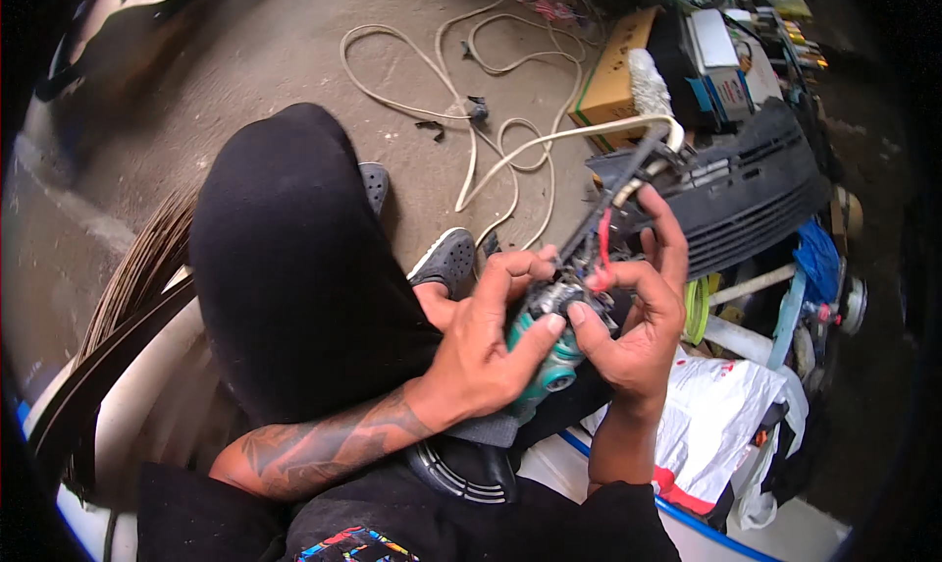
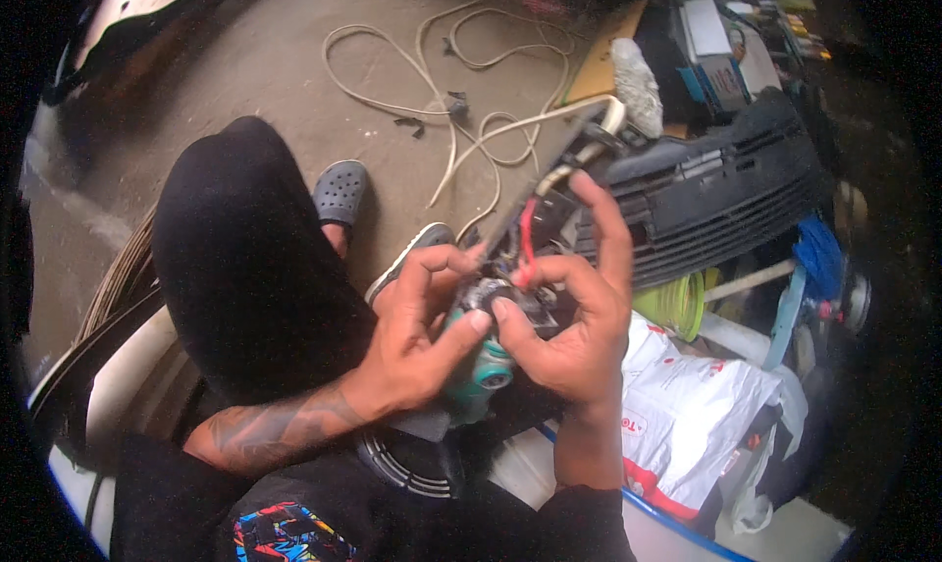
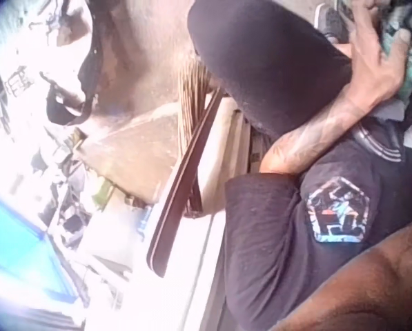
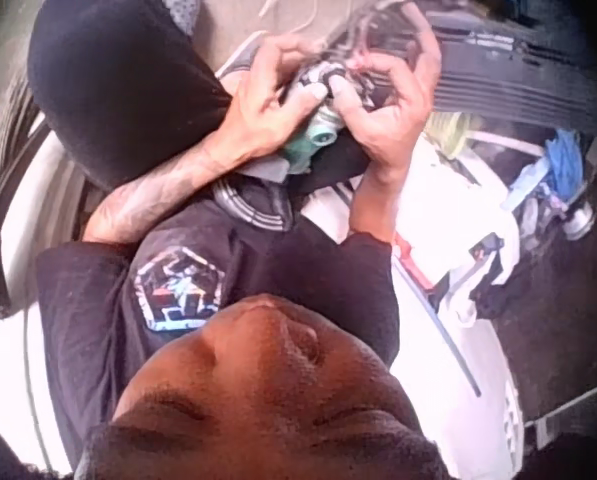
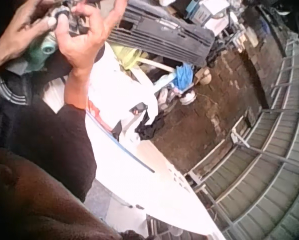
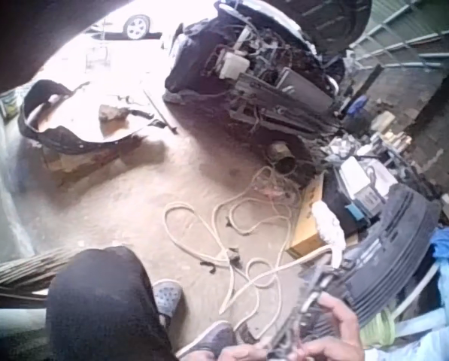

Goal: The person unscrews fasteners on the handle of a power tool using a screwdriver and removes a plastic cover to access internal wiring.

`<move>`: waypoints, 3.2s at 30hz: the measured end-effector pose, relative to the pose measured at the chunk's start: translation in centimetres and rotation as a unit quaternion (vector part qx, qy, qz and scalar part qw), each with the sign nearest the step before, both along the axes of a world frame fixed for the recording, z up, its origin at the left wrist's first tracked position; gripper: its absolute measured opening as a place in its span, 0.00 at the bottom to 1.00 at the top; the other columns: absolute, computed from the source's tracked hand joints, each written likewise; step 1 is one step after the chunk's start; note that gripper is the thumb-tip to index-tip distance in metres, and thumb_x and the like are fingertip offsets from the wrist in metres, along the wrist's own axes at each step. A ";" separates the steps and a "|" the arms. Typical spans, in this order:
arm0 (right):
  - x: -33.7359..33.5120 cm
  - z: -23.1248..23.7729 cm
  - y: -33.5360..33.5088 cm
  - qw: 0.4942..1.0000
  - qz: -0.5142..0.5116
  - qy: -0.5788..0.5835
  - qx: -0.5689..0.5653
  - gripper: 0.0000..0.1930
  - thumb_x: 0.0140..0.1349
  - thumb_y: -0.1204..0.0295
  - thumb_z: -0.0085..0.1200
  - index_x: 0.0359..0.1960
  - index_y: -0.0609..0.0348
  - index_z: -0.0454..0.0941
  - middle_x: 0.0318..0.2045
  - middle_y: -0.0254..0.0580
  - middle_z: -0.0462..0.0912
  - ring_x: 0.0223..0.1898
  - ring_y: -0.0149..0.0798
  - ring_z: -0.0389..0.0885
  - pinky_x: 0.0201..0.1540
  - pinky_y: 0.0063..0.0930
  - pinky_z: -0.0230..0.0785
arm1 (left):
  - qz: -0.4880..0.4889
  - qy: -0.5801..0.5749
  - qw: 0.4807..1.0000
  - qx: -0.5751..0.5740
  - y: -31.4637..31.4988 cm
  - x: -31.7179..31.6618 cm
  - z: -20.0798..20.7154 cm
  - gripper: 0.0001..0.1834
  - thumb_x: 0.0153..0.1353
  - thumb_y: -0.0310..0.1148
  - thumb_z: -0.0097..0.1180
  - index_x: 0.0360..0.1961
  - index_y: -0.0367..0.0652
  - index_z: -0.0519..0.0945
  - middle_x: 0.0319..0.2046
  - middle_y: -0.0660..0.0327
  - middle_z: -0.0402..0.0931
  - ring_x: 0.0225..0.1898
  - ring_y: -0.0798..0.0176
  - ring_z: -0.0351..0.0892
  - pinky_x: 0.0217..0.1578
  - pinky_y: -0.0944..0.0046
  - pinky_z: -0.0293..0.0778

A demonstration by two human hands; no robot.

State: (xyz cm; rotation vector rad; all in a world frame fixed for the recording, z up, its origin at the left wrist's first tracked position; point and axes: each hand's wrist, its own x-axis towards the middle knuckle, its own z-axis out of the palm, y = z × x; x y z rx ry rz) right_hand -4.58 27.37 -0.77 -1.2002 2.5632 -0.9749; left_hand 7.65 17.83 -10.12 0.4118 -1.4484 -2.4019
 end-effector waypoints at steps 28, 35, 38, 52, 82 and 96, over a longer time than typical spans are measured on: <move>-0.8 -1.4 3.7 0.993 0.093 0.066 -0.011 0.10 0.53 0.77 0.66 0.38 0.60 0.81 0.36 0.45 0.81 0.38 0.48 0.83 0.39 0.37 0.75 | 0.001 -0.015 0.994 0.108 -1.2 -1.4 -1.4 0.25 0.79 0.40 0.32 0.68 0.33 0.58 0.56 0.49 0.74 0.61 0.59 0.73 0.64 0.59 0.66; -0.6 0.3 2.8 0.988 0.117 0.084 0.062 0.10 0.53 0.80 0.65 0.37 0.63 0.80 0.35 0.45 0.80 0.36 0.48 0.81 0.39 0.35 0.73 | -0.047 0.013 0.947 0.316 -1.3 -2.3 -2.6 0.31 0.79 0.47 0.28 0.67 0.30 0.64 0.62 0.47 0.71 0.64 0.56 0.71 0.68 0.56 0.62; -0.8 0.4 2.5 0.984 0.129 0.085 0.089 0.10 0.53 0.81 0.64 0.37 0.63 0.79 0.35 0.45 0.79 0.37 0.49 0.81 0.40 0.36 0.72 | -0.052 0.023 0.951 0.303 -1.2 -2.2 -2.7 0.30 0.79 0.47 0.29 0.67 0.31 0.65 0.62 0.50 0.72 0.64 0.59 0.70 0.68 0.59 0.60; -0.2 -2.7 4.4 0.990 0.041 -0.100 -0.095 0.19 0.54 0.71 0.71 0.47 0.60 0.81 0.42 0.43 0.80 0.45 0.41 0.82 0.45 0.31 0.73 | -0.051 -0.021 0.993 0.104 -1.9 -0.7 -0.8 0.26 0.75 0.39 0.42 0.66 0.31 0.63 0.56 0.55 0.73 0.58 0.64 0.71 0.62 0.64 0.62; 1.8 -5.6 3.7 0.805 -0.079 -0.512 -0.288 0.20 0.69 0.73 0.55 0.60 0.69 0.74 0.37 0.31 0.82 0.32 0.16 0.71 0.31 0.14 0.63 | -0.021 -0.043 0.997 0.054 -2.1 0.1 -2.1 0.28 0.67 0.28 0.47 0.67 0.33 0.63 0.56 0.57 0.74 0.56 0.64 0.73 0.60 0.64 0.66; 1.6 -6.0 4.3 0.869 -0.069 -0.386 -0.301 0.31 0.63 0.67 0.63 0.65 0.69 0.68 0.53 0.51 0.80 0.53 0.39 0.80 0.55 0.31 0.73 | -0.046 -0.020 0.992 0.114 -1.3 -0.4 -1.4 0.41 0.60 0.43 0.49 0.70 0.30 0.56 0.62 0.45 0.68 0.62 0.51 0.72 0.65 0.55 0.64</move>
